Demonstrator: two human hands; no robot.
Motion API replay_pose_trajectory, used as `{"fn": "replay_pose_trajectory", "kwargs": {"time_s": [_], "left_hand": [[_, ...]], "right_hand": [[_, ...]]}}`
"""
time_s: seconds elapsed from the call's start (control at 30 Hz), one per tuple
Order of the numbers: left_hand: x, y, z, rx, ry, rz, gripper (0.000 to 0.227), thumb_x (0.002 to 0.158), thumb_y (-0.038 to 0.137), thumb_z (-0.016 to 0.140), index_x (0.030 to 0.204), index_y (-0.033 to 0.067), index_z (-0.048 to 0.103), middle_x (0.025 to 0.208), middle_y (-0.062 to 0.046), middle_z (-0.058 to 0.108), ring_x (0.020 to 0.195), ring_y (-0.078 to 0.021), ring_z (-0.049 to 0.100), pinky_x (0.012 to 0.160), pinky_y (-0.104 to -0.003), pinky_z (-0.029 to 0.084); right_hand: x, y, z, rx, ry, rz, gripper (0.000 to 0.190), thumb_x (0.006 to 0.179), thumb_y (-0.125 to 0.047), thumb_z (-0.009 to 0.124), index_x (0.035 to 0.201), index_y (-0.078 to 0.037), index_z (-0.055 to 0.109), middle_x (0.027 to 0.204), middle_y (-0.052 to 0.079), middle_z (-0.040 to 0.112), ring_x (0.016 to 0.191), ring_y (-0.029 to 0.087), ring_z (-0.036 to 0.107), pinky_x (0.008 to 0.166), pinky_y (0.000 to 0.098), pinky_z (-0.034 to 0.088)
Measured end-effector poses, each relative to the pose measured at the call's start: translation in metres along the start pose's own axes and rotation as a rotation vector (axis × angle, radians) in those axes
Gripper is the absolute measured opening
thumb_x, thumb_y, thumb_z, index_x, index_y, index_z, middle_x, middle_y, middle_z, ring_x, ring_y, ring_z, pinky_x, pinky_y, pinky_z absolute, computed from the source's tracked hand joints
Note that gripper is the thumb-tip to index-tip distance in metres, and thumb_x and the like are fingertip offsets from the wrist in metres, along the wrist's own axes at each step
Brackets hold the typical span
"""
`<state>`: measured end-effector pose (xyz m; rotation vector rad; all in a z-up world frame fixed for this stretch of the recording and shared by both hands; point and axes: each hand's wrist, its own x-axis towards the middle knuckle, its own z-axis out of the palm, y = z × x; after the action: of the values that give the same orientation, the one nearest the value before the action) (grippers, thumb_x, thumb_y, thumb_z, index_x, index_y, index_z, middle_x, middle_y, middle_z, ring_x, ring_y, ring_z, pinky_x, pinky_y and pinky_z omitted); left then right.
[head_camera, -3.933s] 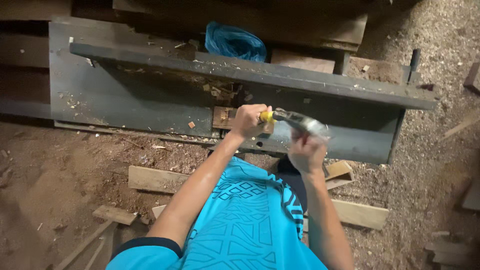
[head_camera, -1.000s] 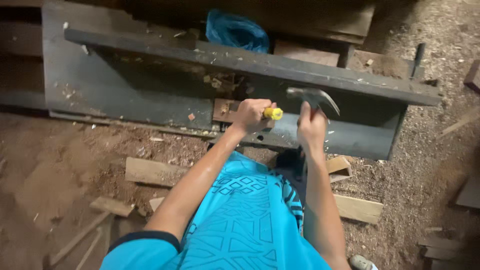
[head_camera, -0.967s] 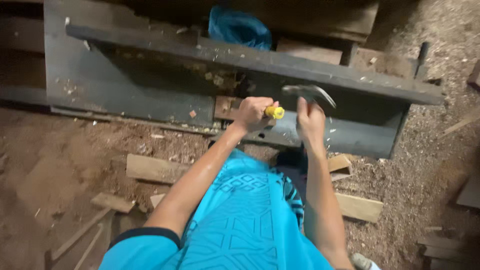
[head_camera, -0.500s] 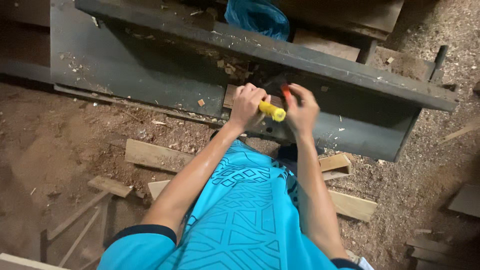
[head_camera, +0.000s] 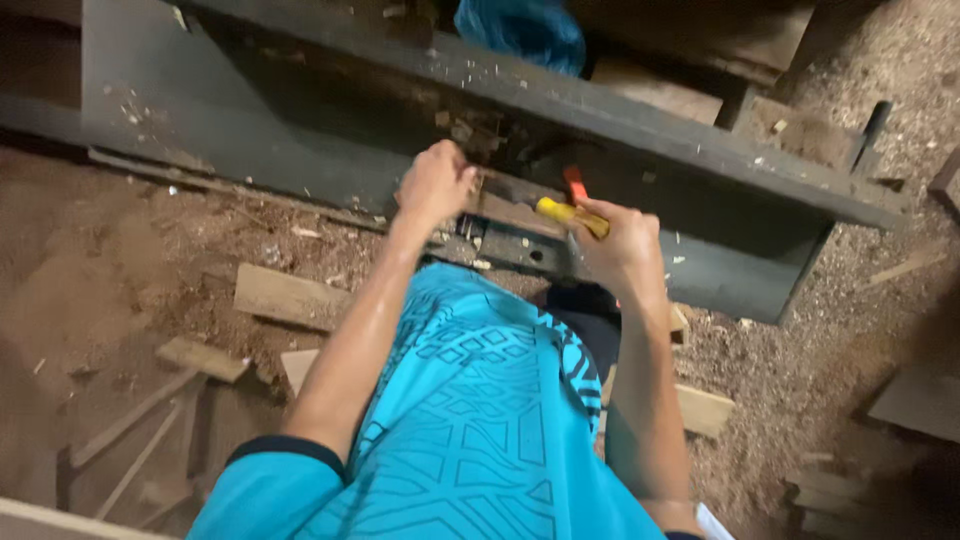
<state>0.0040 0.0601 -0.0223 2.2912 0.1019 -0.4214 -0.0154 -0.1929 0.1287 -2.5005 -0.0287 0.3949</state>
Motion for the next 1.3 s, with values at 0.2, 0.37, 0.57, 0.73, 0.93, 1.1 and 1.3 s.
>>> {"fn": "replay_pose_trajectory", "kwargs": {"time_s": [0.2,0.37,0.57,0.73,0.93,1.1,1.3], "left_hand": [[0.014,-0.035,0.009,0.133,-0.177,-0.416,0.054,0.083,0.064,0.075,0.098,0.0120,0.078,0.095,-0.012,0.077,0.091,-0.0316,0.073,0.080,-0.047,0.055],[0.021,-0.050,0.005,0.053,-0.175,-0.480,0.047,0.083,0.063,0.071,0.090,0.0177,0.080,0.084,-0.008,0.081,0.084,-0.0252,0.077,0.080,-0.043,0.058],[0.034,-0.038,0.009,0.254,-0.215,-0.565,0.043,0.085,0.057,0.077,0.092,0.0149,0.082,0.095,-0.013,0.076,0.094,-0.0319,0.075,0.084,-0.046,0.059],[0.033,-0.031,0.008,0.237,-0.236,-0.612,0.049,0.079,0.059,0.080,0.094,0.0124,0.081,0.105,-0.016,0.074,0.101,-0.0351,0.072,0.085,-0.048,0.057],[0.040,-0.027,-0.003,0.277,-0.259,-0.558,0.051,0.080,0.060,0.080,0.089,0.0106,0.080,0.097,-0.016,0.075,0.099,-0.0369,0.072,0.082,-0.048,0.057],[0.028,-0.025,-0.001,0.243,-0.323,-0.643,0.047,0.085,0.058,0.076,0.088,0.0107,0.082,0.096,-0.008,0.081,0.105,-0.0290,0.075,0.089,-0.044,0.056],[0.043,-0.024,0.004,0.337,-0.359,-0.631,0.055,0.081,0.058,0.080,0.107,0.0096,0.078,0.117,-0.015,0.073,0.113,-0.0339,0.069,0.091,-0.048,0.054]], "right_hand": [[0.024,0.021,0.021,-0.493,-0.296,0.000,0.029,0.085,-0.026,0.071,0.112,-0.019,0.077,0.088,0.018,0.074,0.083,0.039,0.072,0.071,0.0503,0.056],[0.043,0.022,0.036,-0.635,-0.283,-0.143,0.020,0.090,-0.031,0.068,0.104,-0.018,0.075,0.087,0.019,0.072,0.077,0.038,0.072,0.062,0.0505,0.056],[0.039,0.041,0.038,-0.621,-0.180,-0.266,0.026,0.092,-0.041,0.067,0.098,-0.016,0.068,0.083,0.015,0.071,0.069,0.037,0.071,0.054,0.0489,0.054],[0.031,0.071,0.053,-0.442,-0.134,-0.258,0.021,0.090,-0.039,0.069,0.096,-0.019,0.068,0.089,0.012,0.073,0.066,0.037,0.069,0.053,0.0503,0.053],[0.039,0.063,0.055,-0.433,-0.107,-0.257,0.022,0.088,-0.039,0.069,0.088,-0.018,0.067,0.080,0.012,0.072,0.069,0.038,0.070,0.056,0.0525,0.054],[0.031,0.044,0.054,-0.613,-0.148,-0.261,0.023,0.096,-0.035,0.065,0.088,-0.014,0.068,0.079,0.016,0.072,0.068,0.037,0.072,0.056,0.0501,0.056],[0.049,0.033,0.040,-0.537,-0.311,-0.124,0.029,0.097,-0.042,0.060,0.098,-0.016,0.073,0.079,0.020,0.073,0.070,0.040,0.072,0.062,0.0529,0.057]]}}
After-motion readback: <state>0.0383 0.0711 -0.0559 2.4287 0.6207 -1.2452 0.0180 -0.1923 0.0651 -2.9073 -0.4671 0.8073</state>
